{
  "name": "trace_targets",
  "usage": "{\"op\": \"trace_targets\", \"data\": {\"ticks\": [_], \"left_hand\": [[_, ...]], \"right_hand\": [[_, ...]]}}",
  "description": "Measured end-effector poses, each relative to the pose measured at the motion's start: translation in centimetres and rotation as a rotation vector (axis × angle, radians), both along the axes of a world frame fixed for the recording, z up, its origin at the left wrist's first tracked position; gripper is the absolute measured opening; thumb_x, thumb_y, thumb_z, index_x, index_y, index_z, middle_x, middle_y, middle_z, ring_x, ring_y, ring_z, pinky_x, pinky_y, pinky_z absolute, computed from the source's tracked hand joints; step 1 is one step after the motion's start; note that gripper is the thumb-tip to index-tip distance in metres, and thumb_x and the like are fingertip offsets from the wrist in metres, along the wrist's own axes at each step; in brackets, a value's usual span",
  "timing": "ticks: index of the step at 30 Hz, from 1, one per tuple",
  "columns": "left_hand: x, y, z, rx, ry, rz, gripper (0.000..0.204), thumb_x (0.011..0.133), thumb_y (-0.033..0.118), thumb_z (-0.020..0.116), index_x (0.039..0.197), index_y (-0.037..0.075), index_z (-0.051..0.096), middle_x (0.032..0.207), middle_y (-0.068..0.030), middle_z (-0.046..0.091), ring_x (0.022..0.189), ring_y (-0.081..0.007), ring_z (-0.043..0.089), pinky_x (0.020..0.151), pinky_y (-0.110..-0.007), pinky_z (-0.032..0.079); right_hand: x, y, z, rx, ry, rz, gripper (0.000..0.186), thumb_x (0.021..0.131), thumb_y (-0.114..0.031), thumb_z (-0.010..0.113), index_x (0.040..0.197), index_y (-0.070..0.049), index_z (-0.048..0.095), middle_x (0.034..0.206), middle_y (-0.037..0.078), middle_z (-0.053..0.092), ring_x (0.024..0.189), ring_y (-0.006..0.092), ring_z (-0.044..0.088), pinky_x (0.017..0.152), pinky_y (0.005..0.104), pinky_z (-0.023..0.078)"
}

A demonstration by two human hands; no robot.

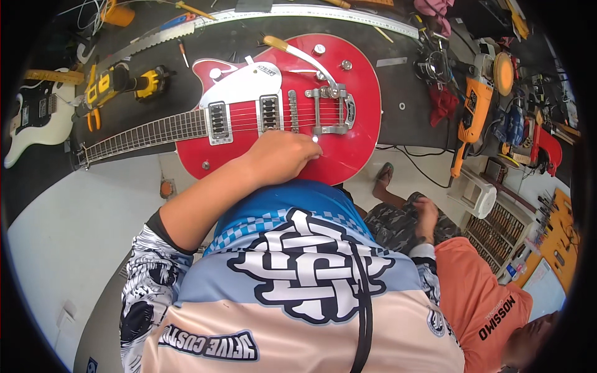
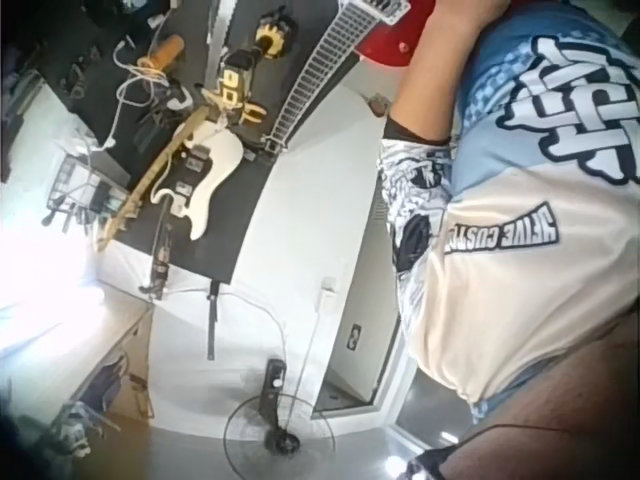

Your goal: The person strings a red electric guitar by threading a string through the bridge and tremolo tailpiece, pulling it up to the headstock, wrapping it around a tuning peg, and tightening it using a power drill with a peg winder attachment.

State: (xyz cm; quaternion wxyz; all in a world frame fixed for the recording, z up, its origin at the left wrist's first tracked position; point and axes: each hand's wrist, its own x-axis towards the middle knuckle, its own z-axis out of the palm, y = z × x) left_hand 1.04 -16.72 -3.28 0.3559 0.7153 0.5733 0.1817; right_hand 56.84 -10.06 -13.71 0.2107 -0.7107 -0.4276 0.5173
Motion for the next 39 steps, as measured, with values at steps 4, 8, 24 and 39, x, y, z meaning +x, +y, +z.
{"op": "trace_targets", "data": {"ticks": [4, 8, 24, 39], "left_hand": [[0.5, 0.7, 0.3, 0.044, -0.004, -0.094, 0.017, 0.09, 0.011, 0.066, 0.103, 0.01, 0.076, 0.095, -0.0077, 0.075, 0.086, -0.029, 0.074, 0.072, -0.041, 0.059], [1.0, 1.3, 0.5, 0.103, 0.076, -0.215, 0.018, 0.088, 0.011, 0.067, 0.104, 0.011, 0.075, 0.096, -0.0073, 0.074, 0.088, -0.0279, 0.074, 0.07, -0.042, 0.058], [1.7, 3.6, -0.5, 0.118, -0.127, 0.132, 0.02, 0.092, 0.017, 0.069, 0.107, 0.004, 0.074, 0.096, -0.0158, 0.073, 0.092, -0.0364, 0.071, 0.082, -0.046, 0.057], [-1.7, 3.9, -1.5, 0.202, 0.172, 0.508, 0.019, 0.087, 0.014, 0.077, 0.106, 0.009, 0.076, 0.116, -0.0088, 0.065, 0.115, -0.031, 0.057, 0.101, -0.045, 0.042]], "right_hand": [[-3.1, -4.1, -5.0, -0.077, 0.029, -0.174, 0.038, 0.089, 0.005, 0.056, 0.126, 0.006, 0.066, 0.121, 0.014, 0.072, 0.115, 0.0237, 0.067, 0.103, 0.034, 0.049], [-13.1, 0.3, 1.5, 0.294, -0.277, -0.127, 0.039, 0.095, 0.0, 0.057, 0.133, 0.006, 0.061, 0.132, 0.017, 0.067, 0.123, 0.0243, 0.063, 0.107, 0.0341, 0.045], [-34.1, 3.5, 12.1, 0.416, -0.124, 0.747, 0.012, 0.096, -0.007, 0.068, 0.104, 0.003, 0.068, 0.089, 0.019, 0.07, 0.075, 0.0332, 0.069, 0.069, 0.0405, 0.054], [-32.4, 9.5, 8.0, 0.572, -0.185, 0.763, 0.01, 0.1, -0.008, 0.061, 0.103, -0.001, 0.066, 0.097, 0.018, 0.07, 0.088, 0.0391, 0.069, 0.077, 0.0436, 0.054]]}}
